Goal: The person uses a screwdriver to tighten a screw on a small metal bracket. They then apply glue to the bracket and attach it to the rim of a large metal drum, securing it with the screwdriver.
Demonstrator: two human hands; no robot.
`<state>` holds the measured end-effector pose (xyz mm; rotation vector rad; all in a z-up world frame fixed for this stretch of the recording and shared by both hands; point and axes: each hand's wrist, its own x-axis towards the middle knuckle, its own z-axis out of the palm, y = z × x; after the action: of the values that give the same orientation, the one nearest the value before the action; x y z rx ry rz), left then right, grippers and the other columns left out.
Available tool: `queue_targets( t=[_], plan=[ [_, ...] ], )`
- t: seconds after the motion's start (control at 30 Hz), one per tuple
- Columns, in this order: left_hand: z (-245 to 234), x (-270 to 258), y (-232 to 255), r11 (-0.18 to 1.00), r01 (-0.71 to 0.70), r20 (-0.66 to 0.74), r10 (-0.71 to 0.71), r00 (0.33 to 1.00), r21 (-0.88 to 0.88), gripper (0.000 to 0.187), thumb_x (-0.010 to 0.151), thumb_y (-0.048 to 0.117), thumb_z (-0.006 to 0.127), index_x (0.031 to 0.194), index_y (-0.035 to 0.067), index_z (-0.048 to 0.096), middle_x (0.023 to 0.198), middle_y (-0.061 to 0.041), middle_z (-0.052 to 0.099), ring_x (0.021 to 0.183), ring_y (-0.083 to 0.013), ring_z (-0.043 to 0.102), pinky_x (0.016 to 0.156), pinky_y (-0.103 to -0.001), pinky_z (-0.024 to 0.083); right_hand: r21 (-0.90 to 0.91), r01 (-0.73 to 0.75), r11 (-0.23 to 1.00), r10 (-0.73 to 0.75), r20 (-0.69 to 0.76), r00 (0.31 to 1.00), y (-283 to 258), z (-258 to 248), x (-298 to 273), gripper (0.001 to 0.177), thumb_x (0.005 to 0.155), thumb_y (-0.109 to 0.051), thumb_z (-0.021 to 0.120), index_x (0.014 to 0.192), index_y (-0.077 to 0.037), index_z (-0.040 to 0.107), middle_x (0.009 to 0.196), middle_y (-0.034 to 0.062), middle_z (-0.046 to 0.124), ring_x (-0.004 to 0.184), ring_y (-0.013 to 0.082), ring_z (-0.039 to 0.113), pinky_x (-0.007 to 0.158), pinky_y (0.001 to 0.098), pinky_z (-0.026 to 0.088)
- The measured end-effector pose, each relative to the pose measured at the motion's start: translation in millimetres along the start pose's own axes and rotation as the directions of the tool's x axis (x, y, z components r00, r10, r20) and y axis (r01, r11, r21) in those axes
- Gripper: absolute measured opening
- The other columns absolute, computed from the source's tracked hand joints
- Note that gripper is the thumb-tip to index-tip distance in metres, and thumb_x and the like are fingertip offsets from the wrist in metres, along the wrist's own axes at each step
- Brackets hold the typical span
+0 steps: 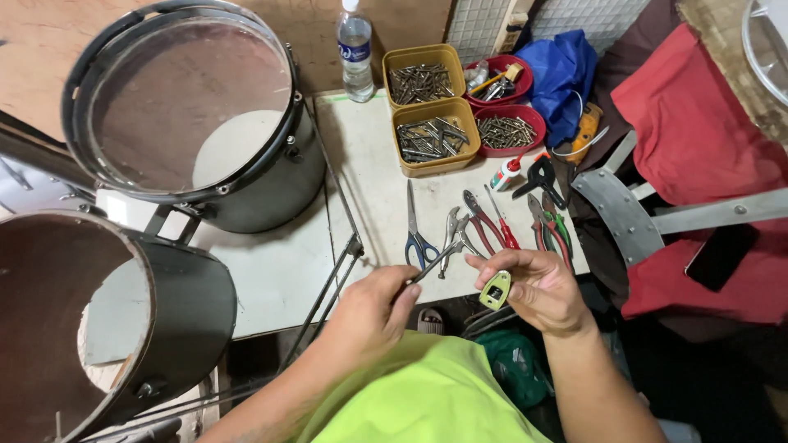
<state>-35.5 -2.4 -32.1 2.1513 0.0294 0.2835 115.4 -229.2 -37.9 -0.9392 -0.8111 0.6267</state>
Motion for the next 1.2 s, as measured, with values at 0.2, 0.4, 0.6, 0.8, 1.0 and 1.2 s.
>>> queue_targets(
  t=[0.2,0.4,0.6,0.8,1.0,1.2],
  plan=[
    [47.0,39.3,6.5,0.959,0.25,0.471,-0.159,0.867,-0.135,0.033,0.107,0.03,0.048,0.083,0.01,0.059,0.072,-0.01,0.063,0.067,-0.024,0.058,0.067,-0.042,0.046,0.056,0.017,0.998,-0.012,-0.087,0.996,17.5,4.0,-12.4,0.029,0.096,-0.009,0.071,0.121,0.004,0.066,0.114,0.0159,0.072,0.107,0.0301,0.068,0.126,0.0672,0.028],
    [86.3,69.4,4.7,0.921,0.3,0.571,-0.11,0.813,-0.249,0.037,0.087,0.033,0.071,0.107,0.002,0.072,0.091,-0.023,0.074,0.098,-0.045,0.071,0.09,-0.054,0.055,0.098,0.126,0.987,-0.083,-0.36,0.929,45.6,-46.2,-48.5,0.04,0.087,0.003,0.058,0.125,0.016,0.056,0.113,0.0304,0.068,0.104,0.0354,0.069,0.098,0.0473,0.053],
    [80.0,142.0,-10.8,0.833,0.534,0.518,-0.395,0.758,-0.146,0.022,0.101,0.026,0.06,0.11,0.017,0.078,0.098,-0.001,0.081,0.053,-0.0074,0.06,0.047,-0.024,0.055,0.053,0.059,0.997,-0.023,-0.515,0.857,19.7,-79.9,-75.1,0.036,0.094,-0.003,0.064,0.127,0.01,0.06,0.116,0.0279,0.069,0.108,0.0297,0.067,0.099,0.035,0.048],
    [150.6,201.3,-183.1,0.923,0.37,-0.104,-0.36,0.927,0.101,0.032,0.088,0.02,0.056,0.107,0.011,0.08,0.104,-0.012,0.08,0.09,-0.0322,0.077,0.092,-0.04,0.058,0.081,0.041,0.996,0.008,-0.529,0.848,7.1,-100.5,-79.7,0.038,0.093,-0.006,0.067,0.126,0.011,0.061,0.112,0.024,0.068,0.104,0.0322,0.065,0.095,0.0392,0.049],
    [126.7,258.8,-216.0,0.91,0.314,-0.246,-0.25,0.937,0.271,0.025,0.084,-0.002,0.053,0.096,0.002,0.074,0.091,-0.019,0.07,0.074,-0.0388,0.07,0.071,-0.052,0.059,0.096,-0.004,0.995,0.054,-0.52,0.852,2.4,-126.5,-83.0,0.035,0.094,0.003,0.062,0.129,0.011,0.062,0.117,0.0242,0.072,0.109,0.0313,0.069,0.097,0.04,0.052],
    [171.4,335.0,-333.9,0.755,0.366,-0.266,-0.258,0.929,0.545,0.022,0.08,0.007,0.05,0.085,0.002,0.071,0.088,-0.022,0.073,0.08,-0.0446,0.071,0.075,-0.054,0.058,0.022,-0.033,0.999,0.039,-0.523,0.851,-10.7,-133.7,-94.2,0.038,0.094,-0.004,0.062,0.127,0.015,0.059,0.108,0.03,0.07,0.095,0.0327,0.067,0.084,0.0383,0.051]
  ],
)
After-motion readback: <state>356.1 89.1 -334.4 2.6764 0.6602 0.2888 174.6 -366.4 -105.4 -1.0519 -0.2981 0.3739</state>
